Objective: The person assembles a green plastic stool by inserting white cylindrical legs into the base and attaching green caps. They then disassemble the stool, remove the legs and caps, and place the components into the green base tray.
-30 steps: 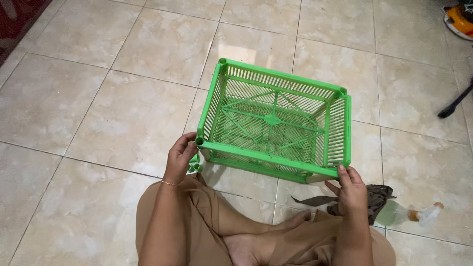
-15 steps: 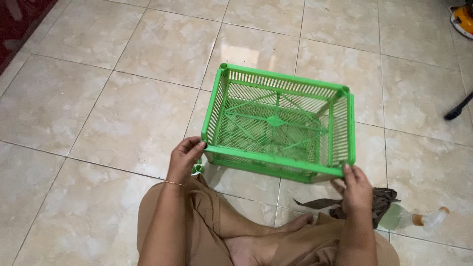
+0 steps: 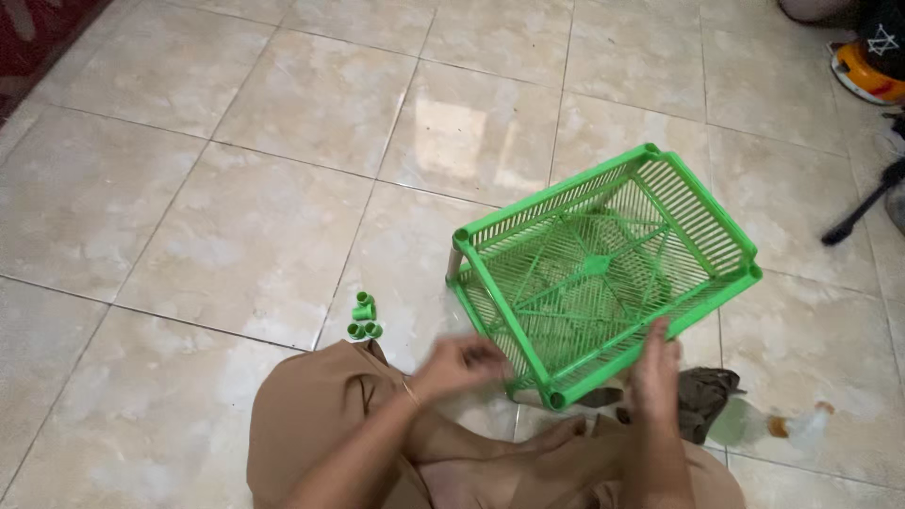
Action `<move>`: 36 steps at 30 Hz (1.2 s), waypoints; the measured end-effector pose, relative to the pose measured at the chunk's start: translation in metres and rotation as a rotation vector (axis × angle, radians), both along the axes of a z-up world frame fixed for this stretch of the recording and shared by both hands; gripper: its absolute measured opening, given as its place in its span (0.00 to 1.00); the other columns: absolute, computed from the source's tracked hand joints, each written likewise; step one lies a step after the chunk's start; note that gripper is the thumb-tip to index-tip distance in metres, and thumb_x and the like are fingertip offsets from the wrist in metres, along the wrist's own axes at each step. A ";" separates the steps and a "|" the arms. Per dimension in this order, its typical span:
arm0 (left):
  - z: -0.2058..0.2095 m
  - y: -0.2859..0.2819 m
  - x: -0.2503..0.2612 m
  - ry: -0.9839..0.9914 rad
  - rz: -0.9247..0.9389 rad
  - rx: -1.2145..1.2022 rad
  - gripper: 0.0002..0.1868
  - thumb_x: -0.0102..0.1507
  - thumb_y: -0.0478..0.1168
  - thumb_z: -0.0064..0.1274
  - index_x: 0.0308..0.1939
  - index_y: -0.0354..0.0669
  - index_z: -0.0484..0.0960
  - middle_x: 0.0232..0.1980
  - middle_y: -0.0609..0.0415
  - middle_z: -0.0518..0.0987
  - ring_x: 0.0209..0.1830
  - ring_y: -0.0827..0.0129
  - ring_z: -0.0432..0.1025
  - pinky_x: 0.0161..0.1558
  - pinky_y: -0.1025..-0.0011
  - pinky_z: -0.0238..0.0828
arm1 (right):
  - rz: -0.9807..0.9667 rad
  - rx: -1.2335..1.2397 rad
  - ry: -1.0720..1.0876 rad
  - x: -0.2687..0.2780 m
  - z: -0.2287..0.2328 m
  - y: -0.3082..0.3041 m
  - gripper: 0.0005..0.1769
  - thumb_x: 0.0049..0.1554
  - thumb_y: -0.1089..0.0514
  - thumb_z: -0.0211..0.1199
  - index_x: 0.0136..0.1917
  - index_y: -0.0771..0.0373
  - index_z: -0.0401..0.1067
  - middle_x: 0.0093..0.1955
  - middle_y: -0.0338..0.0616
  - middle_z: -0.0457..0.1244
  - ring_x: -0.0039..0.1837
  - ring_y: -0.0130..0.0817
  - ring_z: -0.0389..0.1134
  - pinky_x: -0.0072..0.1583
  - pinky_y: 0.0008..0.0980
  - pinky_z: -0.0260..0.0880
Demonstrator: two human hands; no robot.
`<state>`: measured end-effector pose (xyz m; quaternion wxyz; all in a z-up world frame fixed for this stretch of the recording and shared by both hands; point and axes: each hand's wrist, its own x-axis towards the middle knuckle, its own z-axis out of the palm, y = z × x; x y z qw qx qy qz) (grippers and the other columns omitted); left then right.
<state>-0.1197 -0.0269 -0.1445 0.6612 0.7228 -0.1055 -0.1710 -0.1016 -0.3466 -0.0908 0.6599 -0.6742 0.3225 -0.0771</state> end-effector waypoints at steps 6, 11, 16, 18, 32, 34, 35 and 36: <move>-0.006 0.030 0.079 -0.289 0.593 -0.057 0.25 0.59 0.39 0.60 0.59 0.39 0.74 0.56 0.52 0.78 0.54 0.69 0.74 0.53 0.71 0.72 | 0.054 0.058 0.096 -0.034 0.024 0.037 0.48 0.61 0.37 0.52 0.80 0.64 0.34 0.77 0.65 0.47 0.71 0.62 0.60 0.58 0.56 0.74; -0.011 0.021 0.127 -0.004 0.630 -0.431 0.27 0.66 0.51 0.59 0.61 0.34 0.78 0.59 0.45 0.80 0.59 0.65 0.73 0.62 0.69 0.69 | 0.103 -0.069 0.067 -0.039 0.015 0.049 0.38 0.62 0.49 0.60 0.77 0.64 0.47 0.62 0.65 0.59 0.51 0.55 0.68 0.40 0.55 0.68; -0.011 0.020 0.135 0.092 0.686 -0.295 0.31 0.58 0.49 0.65 0.60 0.36 0.77 0.62 0.46 0.77 0.62 0.64 0.71 0.61 0.69 0.69 | 0.113 -0.061 0.079 -0.038 -0.001 0.037 0.37 0.58 0.51 0.61 0.71 0.63 0.45 0.56 0.52 0.60 0.50 0.41 0.69 0.40 0.46 0.75; -0.011 0.021 0.135 0.085 0.705 -0.263 0.31 0.57 0.48 0.66 0.59 0.37 0.78 0.62 0.45 0.77 0.60 0.62 0.71 0.59 0.68 0.69 | 0.125 -0.069 0.022 -0.038 -0.011 0.033 0.38 0.58 0.51 0.62 0.71 0.65 0.45 0.57 0.53 0.60 0.53 0.40 0.68 0.44 0.43 0.75; -0.010 0.013 0.116 0.130 0.832 -0.023 0.34 0.59 0.56 0.65 0.60 0.38 0.76 0.62 0.46 0.76 0.60 0.62 0.69 0.60 0.64 0.67 | 0.193 0.256 -0.029 -0.033 -0.052 0.001 0.43 0.66 0.35 0.47 0.79 0.70 0.48 0.61 0.54 0.59 0.54 0.45 0.63 0.49 0.47 0.67; -0.017 0.014 0.097 0.126 0.798 -0.038 0.35 0.61 0.59 0.61 0.62 0.36 0.76 0.64 0.45 0.76 0.62 0.60 0.70 0.62 0.63 0.67 | -0.032 0.479 -0.072 -0.025 -0.074 -0.013 0.41 0.66 0.35 0.44 0.76 0.70 0.51 0.62 0.55 0.61 0.57 0.45 0.65 0.53 0.47 0.69; -0.022 0.014 0.087 0.127 0.783 -0.046 0.36 0.62 0.61 0.59 0.63 0.35 0.75 0.64 0.44 0.76 0.63 0.59 0.70 0.63 0.63 0.67 | -0.108 0.547 -0.096 -0.021 -0.089 -0.021 0.39 0.66 0.37 0.46 0.75 0.71 0.54 0.62 0.56 0.61 0.58 0.46 0.66 0.54 0.47 0.70; -0.026 0.013 0.077 0.141 0.767 -0.025 0.36 0.62 0.60 0.59 0.63 0.35 0.75 0.65 0.44 0.76 0.64 0.59 0.70 0.63 0.63 0.67 | -0.119 0.537 -0.103 -0.014 -0.105 -0.028 0.37 0.66 0.39 0.47 0.74 0.71 0.56 0.63 0.56 0.62 0.59 0.46 0.66 0.55 0.48 0.70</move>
